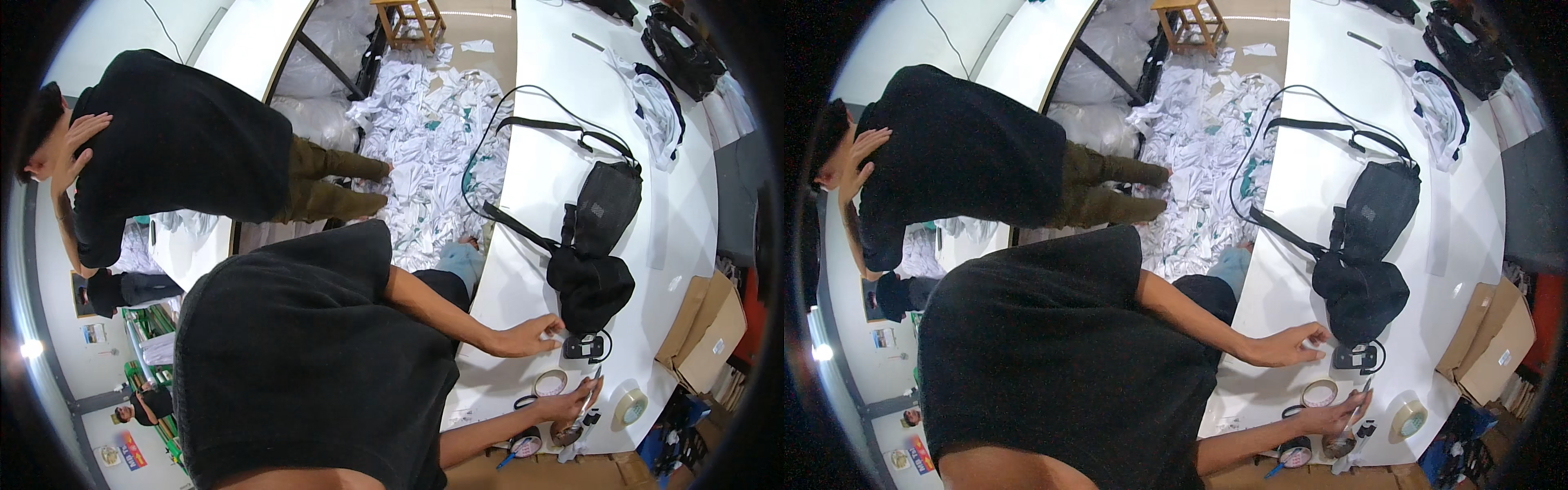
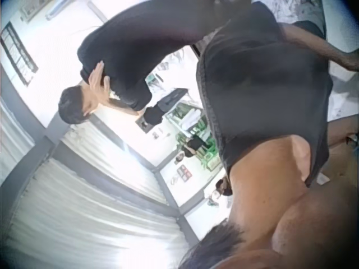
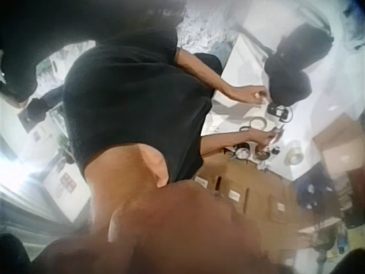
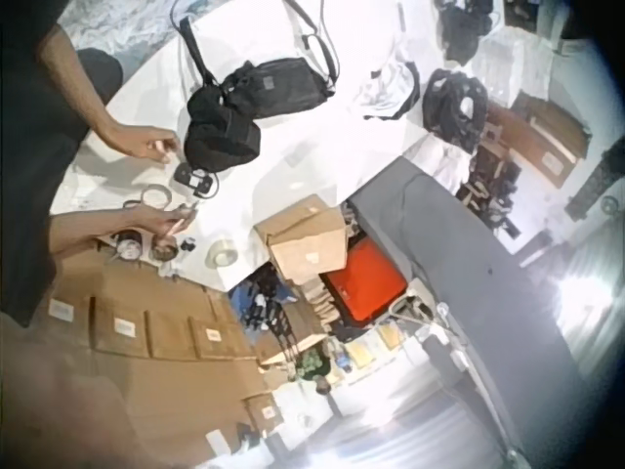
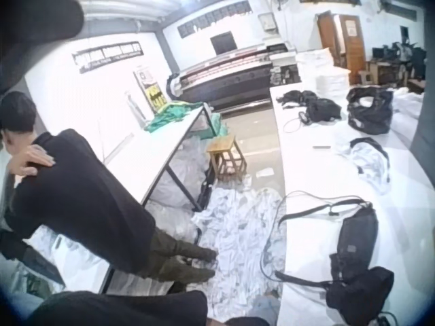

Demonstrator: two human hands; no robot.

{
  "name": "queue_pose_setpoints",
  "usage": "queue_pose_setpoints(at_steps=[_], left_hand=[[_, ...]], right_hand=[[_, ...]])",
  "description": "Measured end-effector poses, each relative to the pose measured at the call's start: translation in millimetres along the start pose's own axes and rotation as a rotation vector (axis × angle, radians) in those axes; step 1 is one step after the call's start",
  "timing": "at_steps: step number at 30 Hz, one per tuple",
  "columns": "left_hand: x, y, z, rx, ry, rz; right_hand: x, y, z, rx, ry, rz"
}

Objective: The person picks up a bag and a garment, moves to a table, and uses scissors and tape to attach components to black bags.

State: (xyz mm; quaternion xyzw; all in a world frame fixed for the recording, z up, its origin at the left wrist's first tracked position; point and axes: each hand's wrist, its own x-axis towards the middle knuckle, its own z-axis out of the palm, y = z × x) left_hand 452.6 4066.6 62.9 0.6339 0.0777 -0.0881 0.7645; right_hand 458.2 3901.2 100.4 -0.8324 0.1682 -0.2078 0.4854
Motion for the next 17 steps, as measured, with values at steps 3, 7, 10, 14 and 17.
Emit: queue_pose_setpoints(at_steps=[3, 7, 10, 14, 17], left_hand=[[1, 4, 20, -0.256, -0.015, -0.421], [31, -9, 27, 0.005, -0.024, -0.443], [24, -39, 37, 0.263, 0.167, -0.064], [13, -32, 58, 0.523, 0.248, 0.266], [26, -29, 71, 0.535, 0.146, 0.167]], right_hand=[[49, 33, -3, 0.055, -0.16, 0.181], [88, 60, 12, 0.18, -0.444, 0.166], [103, 58, 18, 0.103, -0.632, 0.059], [114, 65, 14, 0.051, -0.71, 0.092], [124, 66, 14, 0.036, -0.767, 0.14]])
